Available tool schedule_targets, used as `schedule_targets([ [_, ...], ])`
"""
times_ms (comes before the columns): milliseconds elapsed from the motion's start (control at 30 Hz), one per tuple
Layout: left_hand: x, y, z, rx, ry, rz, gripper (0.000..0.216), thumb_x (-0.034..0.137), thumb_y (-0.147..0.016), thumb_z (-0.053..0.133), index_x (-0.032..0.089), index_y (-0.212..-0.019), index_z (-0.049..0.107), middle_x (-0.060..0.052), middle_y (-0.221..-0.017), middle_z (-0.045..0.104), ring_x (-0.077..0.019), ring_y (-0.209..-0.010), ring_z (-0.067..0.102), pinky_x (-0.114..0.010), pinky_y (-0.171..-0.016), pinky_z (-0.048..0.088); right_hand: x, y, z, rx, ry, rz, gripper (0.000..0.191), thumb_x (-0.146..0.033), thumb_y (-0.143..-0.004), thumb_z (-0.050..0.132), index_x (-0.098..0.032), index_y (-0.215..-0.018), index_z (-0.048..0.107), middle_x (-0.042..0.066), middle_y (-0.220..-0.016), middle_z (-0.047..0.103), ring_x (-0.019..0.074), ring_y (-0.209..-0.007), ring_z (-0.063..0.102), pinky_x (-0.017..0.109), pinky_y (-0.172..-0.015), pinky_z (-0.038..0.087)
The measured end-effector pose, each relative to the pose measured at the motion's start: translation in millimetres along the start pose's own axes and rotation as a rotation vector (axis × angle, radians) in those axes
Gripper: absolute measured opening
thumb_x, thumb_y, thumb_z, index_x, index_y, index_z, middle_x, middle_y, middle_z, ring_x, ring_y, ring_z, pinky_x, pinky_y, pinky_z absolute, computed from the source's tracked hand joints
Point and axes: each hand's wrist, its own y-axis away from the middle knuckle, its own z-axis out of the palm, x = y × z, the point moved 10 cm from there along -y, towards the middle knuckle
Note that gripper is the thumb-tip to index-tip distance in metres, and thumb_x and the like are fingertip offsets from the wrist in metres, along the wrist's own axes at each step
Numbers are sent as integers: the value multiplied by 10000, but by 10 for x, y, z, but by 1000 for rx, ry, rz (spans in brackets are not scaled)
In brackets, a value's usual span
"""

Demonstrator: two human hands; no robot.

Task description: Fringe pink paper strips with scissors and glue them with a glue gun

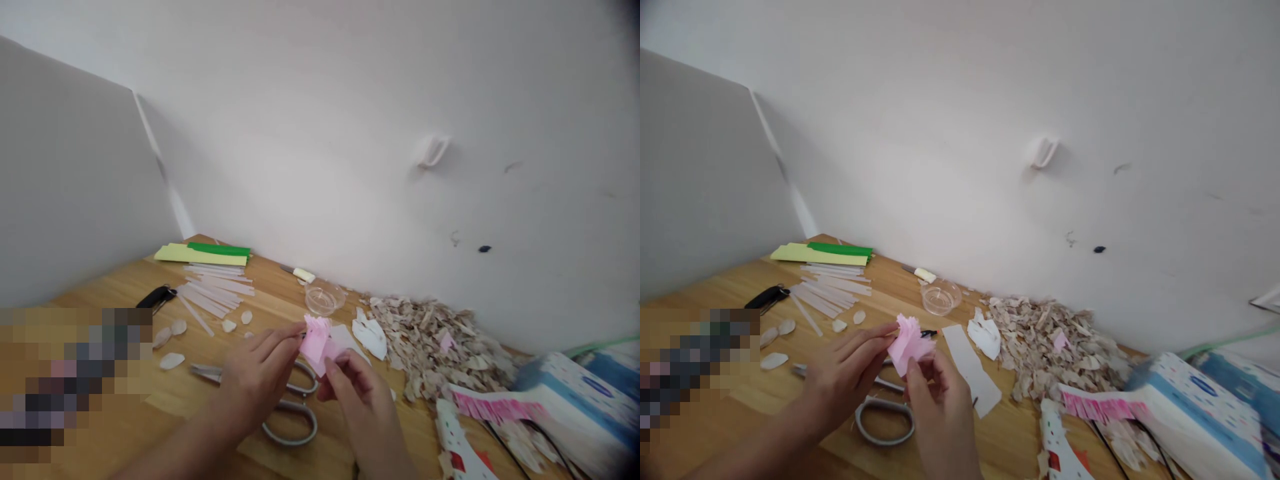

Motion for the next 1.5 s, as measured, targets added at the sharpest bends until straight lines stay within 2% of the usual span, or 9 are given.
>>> schedule_targets([
  [167,-268,22,254,-96,230,-276,280,117,-748,513,202,-992,620,-108,-1101,654,-236,-932,619,-374,-841,447,0,-40,-141,46,201,-98,266,-433,-828,459,-196,-718,506,-5,-623,534,156,-570,534,241,-502,418],
  [300,-319,109,614,-313,545,-480,437,71,-664,504,167,-1088,546,-110,-1026,667,-197,-740,668,-300,-627,526,-238,71,-180,122,690,-426,164,-280,-848,423,-194,-736,506,21,-688,553,183,-625,544,282,-557,382],
  [467,-236,187,774,-408,758,-595,293,243,-708,629,175,-992,603,-51,-918,683,-200,-863,632,-283,-736,486,-282,171,-20,56,1045,-603,88,-141,-769,464,-196,-707,496,23,-665,557,209,-625,538,294,-535,312],
  [633,-168,285,863,-500,833,-711,280,370,-716,633,181,-919,667,-42,-858,701,-224,-869,633,-302,-704,493,-235,151,-27,-33,920,-541,98,-139,-775,452,-186,-726,523,26,-688,576,199,-640,552,285,-543,352],
  [900,-356,353,908,-450,839,-854,325,463,-666,647,142,-717,651,-28,-655,672,-136,-529,621,-261,-552,492,-25,63,-268,-86,659,-210,207,-321,-835,447,-212,-669,504,-23,-614,552,136,-532,522,231,-468,359],
  [1067,-465,358,915,-393,757,-859,393,525,-654,611,134,-622,620,-33,-588,653,-151,-518,624,-281,-543,506,50,40,-423,10,739,-156,191,-369,-822,466,-214,-710,486,-19,-624,553,146,-538,537,242,-485,411],
  [1200,-478,310,780,-304,584,-757,336,480,-679,604,153,-612,641,-25,-555,654,-172,-542,613,-247,-512,467,-305,177,-394,146,902,-516,263,-296,-774,546,-207,-1004,454,69,-937,565,217,-770,581,354,-659,494],
  [1300,-390,245,639,-251,480,-632,250,408,-697,615,183,-599,663,-31,-627,691,-198,-639,621,-234,-559,455,-501,335,-85,-70,922,-799,272,-155,-815,498,-191,-1083,465,93,-1056,538,240,-994,496,395,-829,457],
  [1500,-274,172,564,-249,353,-486,229,342,-741,571,184,-632,696,-29,-633,697,-208,-638,608,-234,-557,438,-485,332,80,-228,868,-787,202,-52,-824,473,-162,-974,552,65,-940,601,222,-899,496,386,-782,466],
])
